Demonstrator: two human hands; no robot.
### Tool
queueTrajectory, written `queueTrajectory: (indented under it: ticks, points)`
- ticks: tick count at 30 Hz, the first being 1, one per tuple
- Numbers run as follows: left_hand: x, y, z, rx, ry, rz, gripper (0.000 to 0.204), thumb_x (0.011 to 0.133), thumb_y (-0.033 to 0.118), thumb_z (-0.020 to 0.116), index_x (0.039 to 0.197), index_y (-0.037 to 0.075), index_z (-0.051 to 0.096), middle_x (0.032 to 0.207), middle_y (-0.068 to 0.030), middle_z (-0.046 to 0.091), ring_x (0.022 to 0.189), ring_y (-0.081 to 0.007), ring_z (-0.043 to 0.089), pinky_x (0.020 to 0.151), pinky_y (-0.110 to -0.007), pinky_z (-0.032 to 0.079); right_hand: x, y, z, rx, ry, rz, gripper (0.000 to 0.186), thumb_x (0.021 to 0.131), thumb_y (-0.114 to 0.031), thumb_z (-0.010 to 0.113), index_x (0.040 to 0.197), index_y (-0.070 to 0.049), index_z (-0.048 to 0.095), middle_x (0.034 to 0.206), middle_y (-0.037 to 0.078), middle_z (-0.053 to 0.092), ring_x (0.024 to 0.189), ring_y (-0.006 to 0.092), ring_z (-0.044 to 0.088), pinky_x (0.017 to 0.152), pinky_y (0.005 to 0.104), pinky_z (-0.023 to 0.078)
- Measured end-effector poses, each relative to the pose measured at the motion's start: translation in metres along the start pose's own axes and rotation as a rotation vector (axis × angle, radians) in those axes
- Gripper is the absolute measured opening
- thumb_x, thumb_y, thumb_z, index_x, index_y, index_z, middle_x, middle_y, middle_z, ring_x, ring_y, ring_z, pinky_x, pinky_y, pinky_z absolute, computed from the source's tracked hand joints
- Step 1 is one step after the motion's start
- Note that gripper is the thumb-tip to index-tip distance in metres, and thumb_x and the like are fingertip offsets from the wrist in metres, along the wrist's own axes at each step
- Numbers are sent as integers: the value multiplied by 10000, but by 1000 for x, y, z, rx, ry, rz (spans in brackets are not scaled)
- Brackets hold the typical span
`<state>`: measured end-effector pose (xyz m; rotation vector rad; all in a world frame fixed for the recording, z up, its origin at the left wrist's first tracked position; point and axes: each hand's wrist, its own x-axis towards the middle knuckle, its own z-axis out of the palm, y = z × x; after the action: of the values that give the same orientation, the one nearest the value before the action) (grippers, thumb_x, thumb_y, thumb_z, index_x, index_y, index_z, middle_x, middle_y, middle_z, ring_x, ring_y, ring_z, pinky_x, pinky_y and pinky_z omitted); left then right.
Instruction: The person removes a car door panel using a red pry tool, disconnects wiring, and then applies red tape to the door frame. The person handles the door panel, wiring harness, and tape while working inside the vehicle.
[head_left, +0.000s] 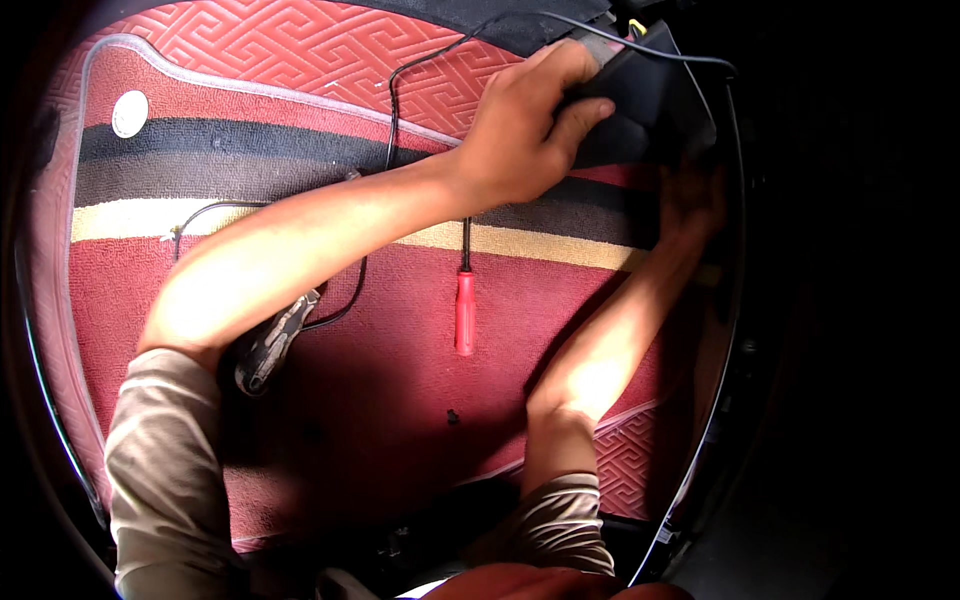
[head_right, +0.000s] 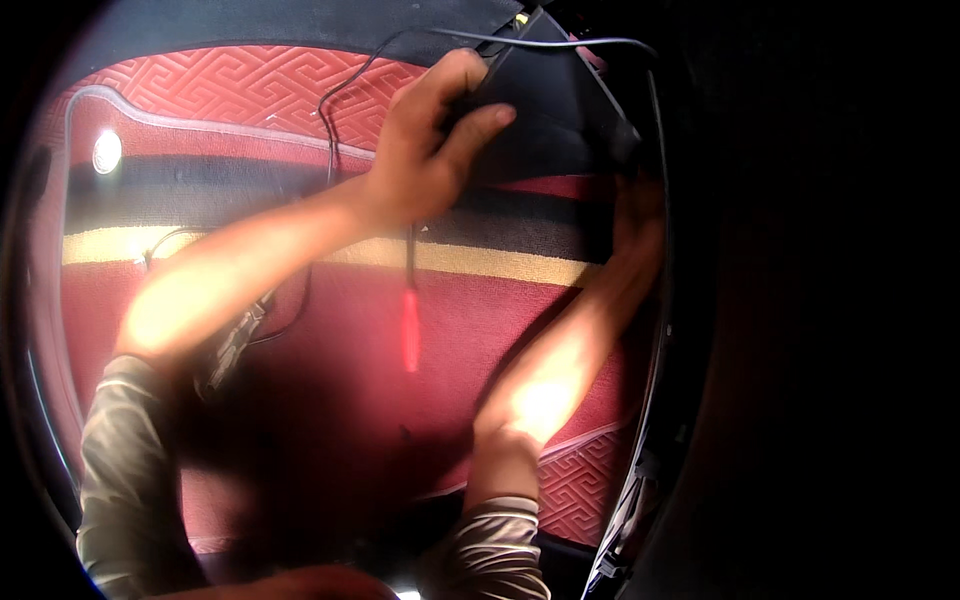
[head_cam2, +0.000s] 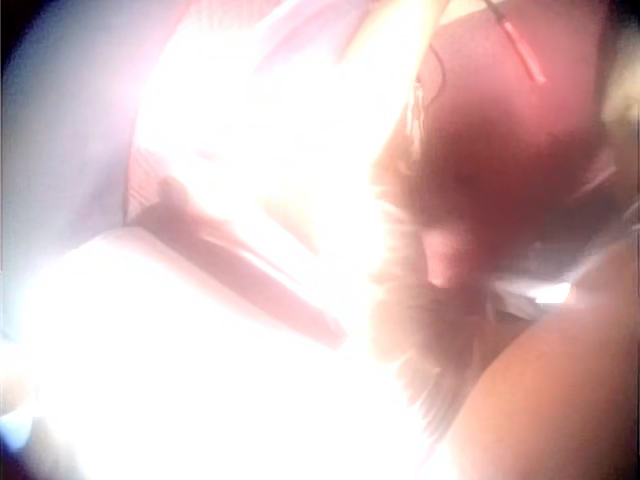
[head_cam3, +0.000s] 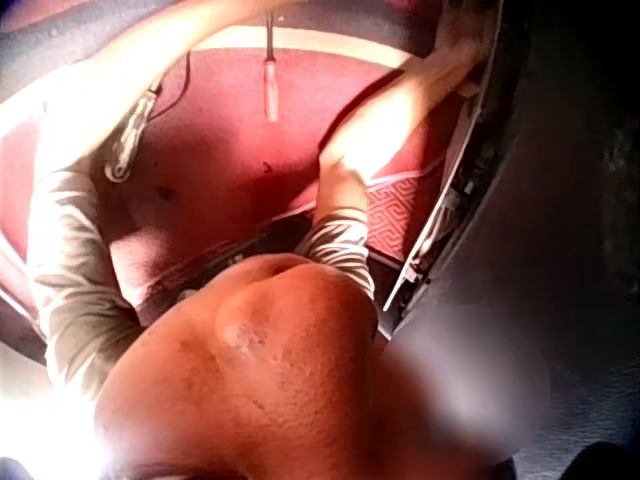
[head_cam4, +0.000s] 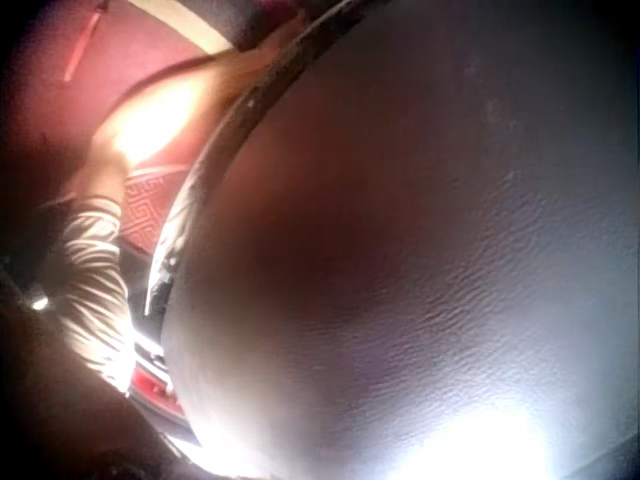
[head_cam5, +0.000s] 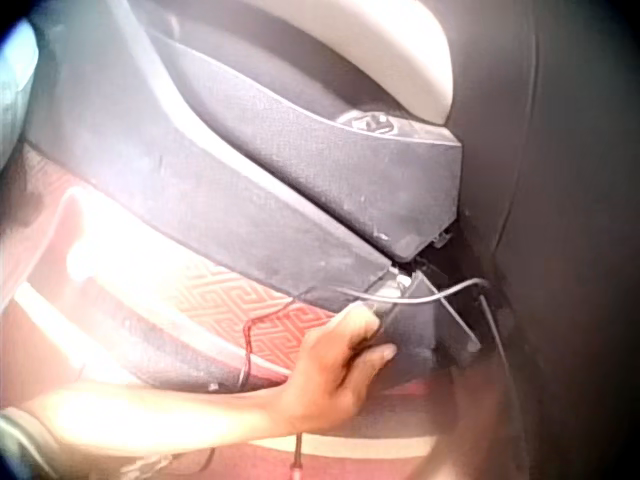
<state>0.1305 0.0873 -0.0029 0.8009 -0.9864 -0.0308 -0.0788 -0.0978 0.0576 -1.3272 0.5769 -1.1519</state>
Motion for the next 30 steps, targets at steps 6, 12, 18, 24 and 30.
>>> queueTrajectory:
  ticks: [6,12,18,24,30]
  points:
    - [-28,11,-56,-10,-277,202,254,750,-6,623,996,-46,572,844,-174,591,733,-323,613,626,-369,483,-40,-9,17,-54,-552,-41,850,865,-451,606,1486,29,279,1144,125,630,1111,304,573,1148,580,225]
    - [2,80,-67,0,-889,124,388,720,383,706,901,43,661,771,-139,616,666,-343,614,583,-422,500,-47,17,6,-36,-819,268,872,845,-503,632,1471,16,317,923,59,598,888,248,595,997,490,419]
    - [58,135,-98,283,-1220,-136,408,903,430,594,1000,34,615,969,-115,568,903,-288,567,824,-374,465,-142,67,-24,157,233,102,387,951,-240,524,1285,-46,502,987,83,615,966,237,594,956,445,453]
    - [50,130,-76,-58,-725,-153,422,848,377,687,681,-8,641,578,-145,606,571,-311,638,575,-418,506,-208,80,20,-1127,-119,-359,201,867,-172,565,1021,-57,622,956,85,669,910,222,609,897,390,451]
    - [65,48,-14,292,538,402,251,850,221,631,804,-24,655,771,-241,656,648,-419,606,653,-471,498,-180,73,73,-1026,-71,-338,196,774,10,494,824,26,683,778,80,641,718,159,589,689,282,483]
